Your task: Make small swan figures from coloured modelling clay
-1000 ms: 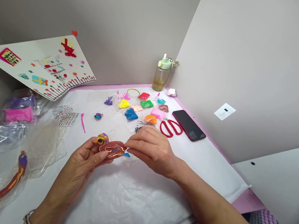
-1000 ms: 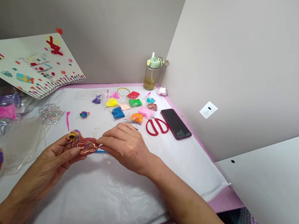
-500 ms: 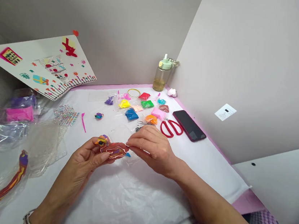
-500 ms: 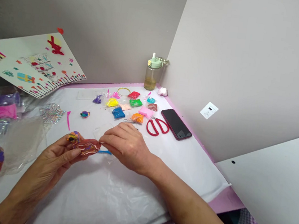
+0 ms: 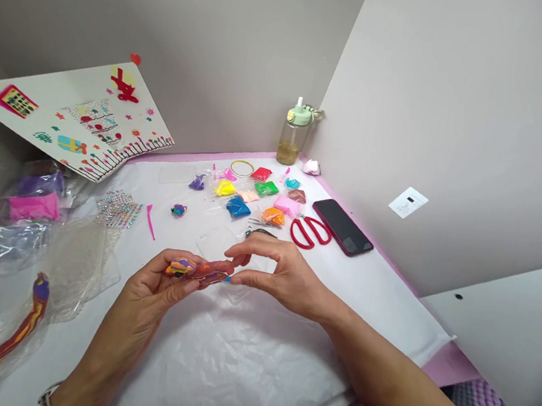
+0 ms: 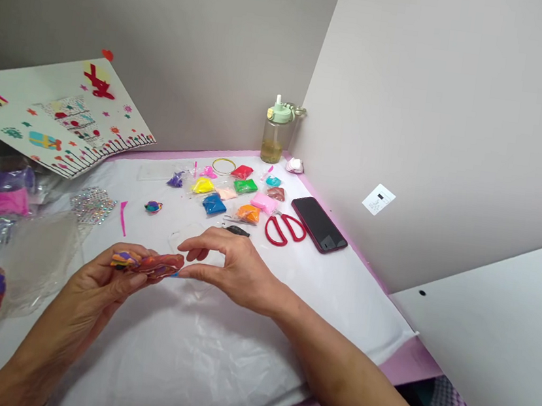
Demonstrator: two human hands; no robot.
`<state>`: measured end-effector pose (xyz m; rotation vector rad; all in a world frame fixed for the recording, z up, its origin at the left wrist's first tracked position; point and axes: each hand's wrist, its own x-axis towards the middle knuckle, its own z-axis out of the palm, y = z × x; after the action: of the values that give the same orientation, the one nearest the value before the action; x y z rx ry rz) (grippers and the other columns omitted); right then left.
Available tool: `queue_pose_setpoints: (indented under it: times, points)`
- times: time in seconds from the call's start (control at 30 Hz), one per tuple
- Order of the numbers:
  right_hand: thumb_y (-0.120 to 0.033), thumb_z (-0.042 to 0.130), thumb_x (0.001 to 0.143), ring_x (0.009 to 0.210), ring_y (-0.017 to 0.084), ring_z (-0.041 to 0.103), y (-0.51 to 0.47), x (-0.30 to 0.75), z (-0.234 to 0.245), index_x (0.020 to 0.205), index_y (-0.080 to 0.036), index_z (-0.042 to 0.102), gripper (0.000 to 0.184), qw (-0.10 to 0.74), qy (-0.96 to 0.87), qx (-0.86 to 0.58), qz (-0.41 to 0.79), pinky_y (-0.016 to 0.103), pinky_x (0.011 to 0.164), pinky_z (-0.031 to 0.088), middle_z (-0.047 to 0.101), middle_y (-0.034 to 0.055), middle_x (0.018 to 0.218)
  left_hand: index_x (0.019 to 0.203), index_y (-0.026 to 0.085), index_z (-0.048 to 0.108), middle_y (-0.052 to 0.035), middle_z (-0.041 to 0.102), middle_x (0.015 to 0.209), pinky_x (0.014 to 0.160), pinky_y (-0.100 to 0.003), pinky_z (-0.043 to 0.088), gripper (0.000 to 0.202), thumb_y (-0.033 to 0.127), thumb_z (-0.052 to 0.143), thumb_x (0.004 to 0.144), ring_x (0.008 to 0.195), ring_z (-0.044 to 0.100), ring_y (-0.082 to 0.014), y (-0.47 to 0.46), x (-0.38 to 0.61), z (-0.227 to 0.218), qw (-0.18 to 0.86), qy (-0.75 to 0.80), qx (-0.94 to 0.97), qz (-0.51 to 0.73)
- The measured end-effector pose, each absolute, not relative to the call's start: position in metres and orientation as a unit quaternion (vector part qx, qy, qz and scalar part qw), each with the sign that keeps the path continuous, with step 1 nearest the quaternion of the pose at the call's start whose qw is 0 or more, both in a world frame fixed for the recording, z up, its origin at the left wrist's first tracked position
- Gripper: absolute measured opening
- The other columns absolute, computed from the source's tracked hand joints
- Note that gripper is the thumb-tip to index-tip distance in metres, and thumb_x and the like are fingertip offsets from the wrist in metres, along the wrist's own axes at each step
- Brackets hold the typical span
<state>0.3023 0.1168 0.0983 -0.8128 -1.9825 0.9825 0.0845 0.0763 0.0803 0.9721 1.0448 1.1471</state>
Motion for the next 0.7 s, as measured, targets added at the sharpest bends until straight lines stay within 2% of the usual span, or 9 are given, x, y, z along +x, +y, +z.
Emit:
queue_pose_setpoints:
  times: [0.2, 0.37, 0.7]
  points:
    - [-0.019, 0.074, 0.086, 0.08, 0.012, 0.061, 0.116, 0.301, 0.1, 0.096, -0.016, 0.074, 0.01, 0.395, -0.776, -0.3, 0.39, 0.025, 0.077, 0.051, 0.067, 0.0006, 0.085, 0.088, 0.024, 0.071, -0.0012, 0.076, 0.098, 0.097, -0.033, 0.054, 0.013, 0.029, 0.079, 0.079, 0.101, 0.071, -0.0205, 0.074, 0.087, 0.085, 0.618, 0.439, 0.423, 0.496]
    - [-0.019, 0.076, 0.084, 0.082, 0.013, 0.062, 0.116, 0.3, 0.1, 0.099, -0.017, 0.073, 0.015, 0.394, -0.773, -0.307, 0.392, 0.027, 0.079, 0.051, 0.067, 0.0009, 0.086, 0.09, 0.025, 0.072, -0.0007, 0.075, 0.099, 0.098, -0.031, 0.054, 0.012, 0.029, 0.078, 0.081, 0.104, 0.07, -0.0191, 0.076, 0.084, 0.082, 0.622, 0.433, 0.426, 0.495]
    - [-0.02, 0.075, 0.085, 0.08, 0.013, 0.061, 0.114, 0.297, 0.102, 0.095, -0.018, 0.074, 0.01, 0.401, -0.769, -0.308, 0.391, 0.027, 0.077, 0.051, 0.067, 0.001, 0.084, 0.099, 0.029, 0.069, 0.0064, 0.072, 0.106, 0.098, -0.02, 0.052, 0.011, 0.026, 0.072, 0.089, 0.106, 0.067, -0.0098, 0.077, 0.077, 0.066, 0.632, 0.406, 0.447, 0.486]
